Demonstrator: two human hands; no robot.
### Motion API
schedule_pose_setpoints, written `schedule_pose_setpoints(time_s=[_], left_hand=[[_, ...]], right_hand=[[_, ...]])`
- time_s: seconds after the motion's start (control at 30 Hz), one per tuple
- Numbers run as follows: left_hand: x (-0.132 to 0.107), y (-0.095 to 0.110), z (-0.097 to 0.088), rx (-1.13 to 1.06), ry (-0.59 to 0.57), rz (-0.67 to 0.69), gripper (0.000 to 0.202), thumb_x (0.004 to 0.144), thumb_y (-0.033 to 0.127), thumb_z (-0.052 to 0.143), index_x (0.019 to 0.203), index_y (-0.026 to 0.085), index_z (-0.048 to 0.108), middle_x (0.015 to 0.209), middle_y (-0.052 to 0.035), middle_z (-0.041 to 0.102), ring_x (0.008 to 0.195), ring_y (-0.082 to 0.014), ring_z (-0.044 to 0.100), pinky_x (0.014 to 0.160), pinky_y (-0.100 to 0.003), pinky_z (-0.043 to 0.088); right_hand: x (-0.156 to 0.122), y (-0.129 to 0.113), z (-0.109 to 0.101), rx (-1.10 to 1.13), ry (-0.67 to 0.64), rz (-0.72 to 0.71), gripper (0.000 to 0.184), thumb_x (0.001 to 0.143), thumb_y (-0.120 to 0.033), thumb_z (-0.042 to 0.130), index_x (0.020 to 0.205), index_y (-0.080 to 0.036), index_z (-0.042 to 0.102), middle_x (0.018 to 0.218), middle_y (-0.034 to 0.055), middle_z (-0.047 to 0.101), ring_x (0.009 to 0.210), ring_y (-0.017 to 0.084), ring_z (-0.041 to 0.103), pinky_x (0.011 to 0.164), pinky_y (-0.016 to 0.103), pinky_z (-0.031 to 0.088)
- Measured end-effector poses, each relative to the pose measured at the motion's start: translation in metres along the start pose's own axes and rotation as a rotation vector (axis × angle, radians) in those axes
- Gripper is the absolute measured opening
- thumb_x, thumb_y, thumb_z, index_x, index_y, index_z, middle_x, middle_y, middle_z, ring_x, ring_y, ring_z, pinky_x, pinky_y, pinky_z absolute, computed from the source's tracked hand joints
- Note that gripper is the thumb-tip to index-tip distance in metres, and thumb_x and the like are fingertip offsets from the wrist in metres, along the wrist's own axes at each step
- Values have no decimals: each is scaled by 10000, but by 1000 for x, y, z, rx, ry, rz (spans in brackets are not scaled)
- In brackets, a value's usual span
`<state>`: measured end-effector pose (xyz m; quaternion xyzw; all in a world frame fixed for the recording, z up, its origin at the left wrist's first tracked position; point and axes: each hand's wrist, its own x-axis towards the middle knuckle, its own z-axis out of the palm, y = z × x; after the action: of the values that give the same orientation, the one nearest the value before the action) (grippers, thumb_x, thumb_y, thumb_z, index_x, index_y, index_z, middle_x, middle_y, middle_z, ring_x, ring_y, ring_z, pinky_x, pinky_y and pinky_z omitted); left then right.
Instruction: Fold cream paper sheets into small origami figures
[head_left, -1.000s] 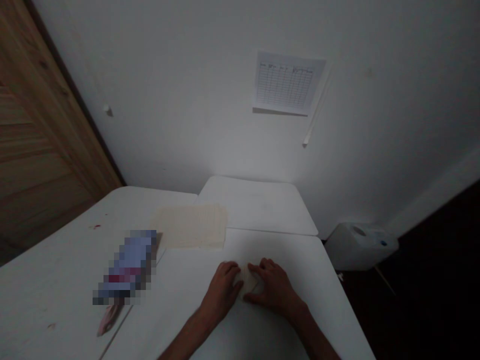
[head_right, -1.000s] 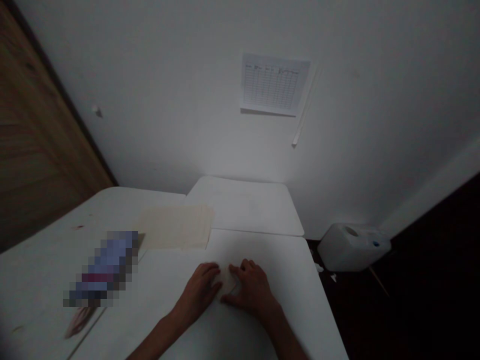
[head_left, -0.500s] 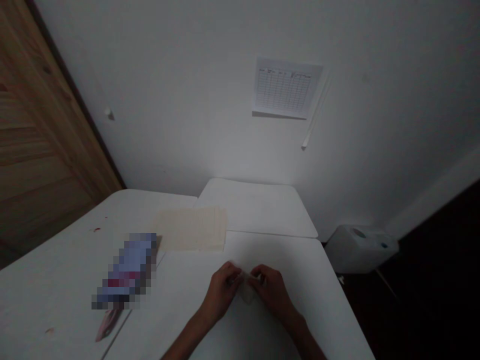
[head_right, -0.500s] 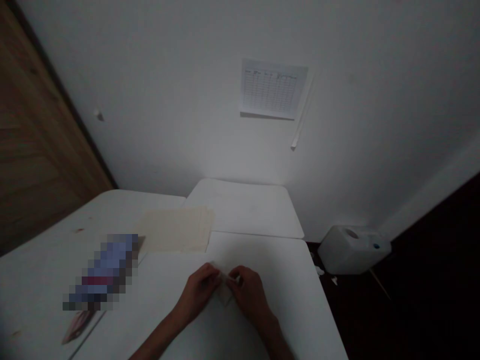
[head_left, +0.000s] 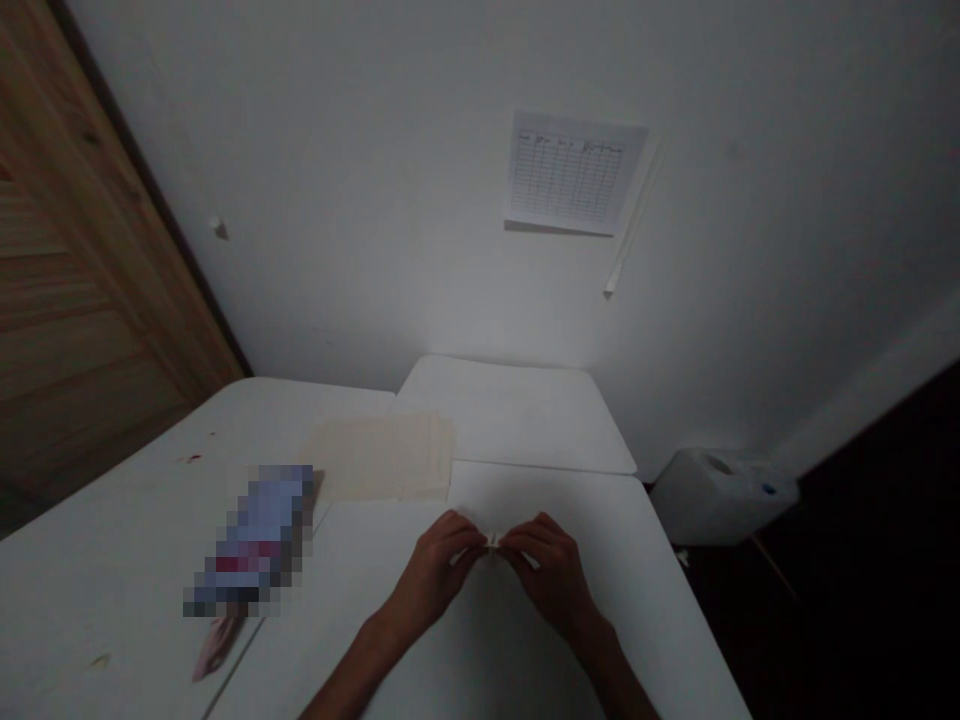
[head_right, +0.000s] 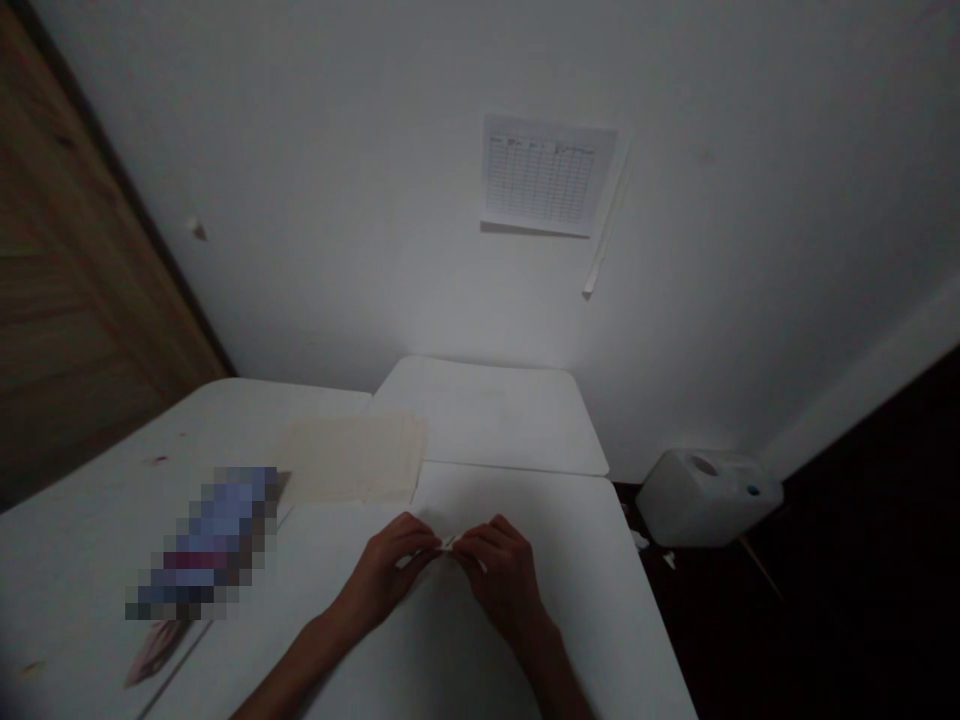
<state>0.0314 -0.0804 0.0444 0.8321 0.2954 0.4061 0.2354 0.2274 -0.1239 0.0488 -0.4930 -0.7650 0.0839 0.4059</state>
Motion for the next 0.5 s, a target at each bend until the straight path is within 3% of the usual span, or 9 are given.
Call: schedule_pose_setpoints(time_s=[0.27, 0.5], left_hand=[[-5, -6, -8, -83, 55, -44, 158, 920, 284, 561, 898, 214, 701, 891, -65, 686, 842, -187, 639, 746, -319, 533], [-15, -4, -6, -146, 39, -228, 197, 910, 343, 560, 858, 197, 682, 1080, -83, 679, 958, -206, 646, 832, -343, 538]], right_hand=[[-17, 16, 5, 118, 89, 103, 169, 927, -287, 535, 893, -237, 692, 856, 45, 706, 793, 175, 641, 724, 315, 531], [-27, 19, 11, 234, 98, 192, 158, 910, -274, 523, 914, -223, 672, 893, 43, 704, 791, 167, 662, 688, 285, 560]])
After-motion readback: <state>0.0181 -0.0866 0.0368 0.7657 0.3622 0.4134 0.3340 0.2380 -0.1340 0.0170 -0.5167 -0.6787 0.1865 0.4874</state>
